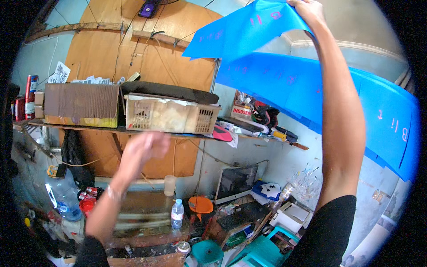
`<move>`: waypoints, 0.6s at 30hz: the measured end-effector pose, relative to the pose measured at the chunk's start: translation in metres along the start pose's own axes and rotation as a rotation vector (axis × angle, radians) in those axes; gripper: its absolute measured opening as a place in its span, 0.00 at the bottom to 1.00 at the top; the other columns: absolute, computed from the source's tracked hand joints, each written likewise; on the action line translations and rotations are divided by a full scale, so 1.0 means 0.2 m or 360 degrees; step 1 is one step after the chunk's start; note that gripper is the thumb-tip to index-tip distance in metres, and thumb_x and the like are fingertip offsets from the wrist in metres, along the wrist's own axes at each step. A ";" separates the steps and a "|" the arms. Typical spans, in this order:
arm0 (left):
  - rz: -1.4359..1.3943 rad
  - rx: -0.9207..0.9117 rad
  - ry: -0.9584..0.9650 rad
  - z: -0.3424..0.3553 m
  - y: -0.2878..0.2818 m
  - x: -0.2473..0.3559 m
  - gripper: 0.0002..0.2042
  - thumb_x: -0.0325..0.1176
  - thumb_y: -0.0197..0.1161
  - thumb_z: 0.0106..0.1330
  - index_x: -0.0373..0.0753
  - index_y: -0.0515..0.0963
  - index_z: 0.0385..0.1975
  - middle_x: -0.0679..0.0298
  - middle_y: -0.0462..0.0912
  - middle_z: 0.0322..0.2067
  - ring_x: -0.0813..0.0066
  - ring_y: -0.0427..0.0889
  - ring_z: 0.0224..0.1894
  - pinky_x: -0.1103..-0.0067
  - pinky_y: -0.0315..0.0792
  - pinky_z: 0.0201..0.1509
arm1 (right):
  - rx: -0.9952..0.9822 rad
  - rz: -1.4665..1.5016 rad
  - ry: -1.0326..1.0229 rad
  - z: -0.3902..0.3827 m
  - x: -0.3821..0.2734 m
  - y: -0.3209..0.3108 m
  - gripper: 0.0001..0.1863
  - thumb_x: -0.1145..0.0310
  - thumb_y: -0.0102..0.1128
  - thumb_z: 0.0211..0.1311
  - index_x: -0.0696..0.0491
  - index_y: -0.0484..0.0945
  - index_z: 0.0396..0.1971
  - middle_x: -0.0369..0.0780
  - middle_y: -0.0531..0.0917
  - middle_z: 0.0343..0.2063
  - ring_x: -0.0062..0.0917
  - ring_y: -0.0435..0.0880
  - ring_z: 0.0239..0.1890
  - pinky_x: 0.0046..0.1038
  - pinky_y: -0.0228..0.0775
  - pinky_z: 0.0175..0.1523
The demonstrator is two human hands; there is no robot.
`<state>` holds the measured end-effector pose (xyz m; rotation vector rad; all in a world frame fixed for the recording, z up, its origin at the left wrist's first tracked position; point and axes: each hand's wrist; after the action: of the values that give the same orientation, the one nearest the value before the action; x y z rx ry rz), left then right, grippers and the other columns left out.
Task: The person repeatedly picks up blue sheets, lifts them to inspect the printed side, and places them on a table. Another person is seen working at a screen printing station nearby. The task involves handling printed sheets in a repetitive loop.
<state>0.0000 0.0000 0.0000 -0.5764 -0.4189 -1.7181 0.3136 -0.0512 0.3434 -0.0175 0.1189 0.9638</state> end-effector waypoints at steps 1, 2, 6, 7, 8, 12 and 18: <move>-0.0013 -0.0017 0.0039 0.03 0.00 -0.01 0.38 0.60 0.43 0.62 0.25 0.60 0.54 0.50 0.72 0.49 0.61 0.72 0.51 0.69 0.66 0.55 | 0.0021 -0.0009 -0.0023 0.00 -0.03 -0.02 0.18 0.67 0.62 0.51 0.64 0.76 0.39 0.41 0.81 0.27 0.19 0.79 0.25 0.18 0.72 0.30; -0.0290 -0.0121 -0.0138 0.29 0.04 0.01 0.39 0.61 0.40 0.61 0.24 0.60 0.54 0.48 0.72 0.48 0.60 0.73 0.50 0.68 0.67 0.53 | 0.0012 0.0009 0.0003 0.00 -0.05 -0.01 0.16 0.69 0.62 0.51 0.65 0.76 0.37 0.41 0.80 0.27 0.19 0.79 0.24 0.19 0.71 0.29; -0.1109 -0.0730 -0.0244 0.87 0.23 0.26 0.46 0.67 0.29 0.59 0.21 0.55 0.55 0.41 0.67 0.52 0.52 0.71 0.51 0.65 0.66 0.56 | 0.0045 0.0443 -0.0011 0.02 -0.05 0.00 0.14 0.73 0.62 0.50 0.68 0.75 0.34 0.43 0.79 0.28 0.22 0.79 0.26 0.22 0.74 0.30; -0.1267 -0.0814 -0.0053 0.96 0.24 0.31 0.47 0.68 0.26 0.59 0.20 0.53 0.56 0.39 0.65 0.52 0.50 0.70 0.52 0.64 0.65 0.57 | 0.0038 0.0058 -0.0005 0.02 -0.07 -0.03 0.15 0.74 0.61 0.50 0.69 0.73 0.36 0.45 0.78 0.29 0.25 0.79 0.27 0.23 0.75 0.32; -0.1310 -0.0784 0.0033 1.03 0.24 0.36 0.47 0.67 0.25 0.59 0.20 0.52 0.56 0.38 0.64 0.53 0.48 0.69 0.53 0.63 0.64 0.58 | 0.0048 0.0175 0.0024 0.01 -0.07 -0.02 0.16 0.74 0.62 0.50 0.69 0.73 0.36 0.45 0.78 0.28 0.25 0.79 0.27 0.23 0.75 0.32; -0.1449 -0.0789 0.0189 1.24 0.15 0.52 0.43 0.62 0.25 0.62 0.19 0.45 0.58 0.35 0.56 0.57 0.43 0.60 0.59 0.59 0.57 0.62 | 0.0041 0.0153 0.0044 -0.02 -0.10 -0.03 0.15 0.73 0.62 0.50 0.69 0.73 0.34 0.45 0.78 0.25 0.23 0.78 0.24 0.23 0.75 0.29; -0.1298 -0.1603 0.0122 1.54 0.04 0.56 0.17 0.36 0.51 0.64 0.27 0.65 0.43 0.49 0.73 0.39 0.63 0.78 0.39 0.69 0.78 0.42 | -0.0048 0.0373 0.0113 -0.06 -0.12 -0.09 0.12 0.74 0.60 0.51 0.67 0.73 0.32 0.44 0.78 0.25 0.23 0.77 0.21 0.23 0.74 0.27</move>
<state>0.0357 0.0832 0.3158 -1.1435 0.3891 -2.7151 0.3146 -0.0823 0.3342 -0.0666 0.1748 1.1996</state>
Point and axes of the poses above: each hand's wrist, its own z-axis towards the middle knuckle, its own y-axis out of the palm, x = y × z
